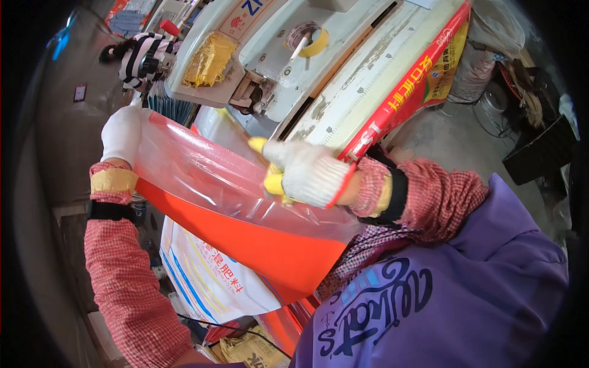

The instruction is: Operating an industrial sewing machine to stitch and finish large printed plastic/woven fertilizer bags.

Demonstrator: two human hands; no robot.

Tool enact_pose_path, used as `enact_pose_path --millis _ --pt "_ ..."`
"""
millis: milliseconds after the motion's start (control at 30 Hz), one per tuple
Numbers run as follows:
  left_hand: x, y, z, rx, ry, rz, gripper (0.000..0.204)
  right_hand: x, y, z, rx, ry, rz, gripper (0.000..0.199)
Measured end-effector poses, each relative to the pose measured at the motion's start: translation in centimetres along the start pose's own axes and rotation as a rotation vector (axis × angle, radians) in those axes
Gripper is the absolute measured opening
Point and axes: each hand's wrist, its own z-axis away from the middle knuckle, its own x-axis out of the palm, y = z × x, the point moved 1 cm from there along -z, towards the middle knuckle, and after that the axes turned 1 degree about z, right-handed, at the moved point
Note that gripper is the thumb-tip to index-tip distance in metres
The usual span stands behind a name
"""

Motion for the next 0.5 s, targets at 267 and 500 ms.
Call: enact_pose_path --millis 267,500 --pt "2.1 -4.0 -2.8 0.141 -0.272 0.411 0.015 2.5 1.3 -1.5 -0.116 -0.275 0.33 0.032" --pt "12.8 7.9 -3.4 -0.018 0.235 0.238 0.02 5.1 -0.3 0.5 -0.106 -0.046 0.047 0.029"
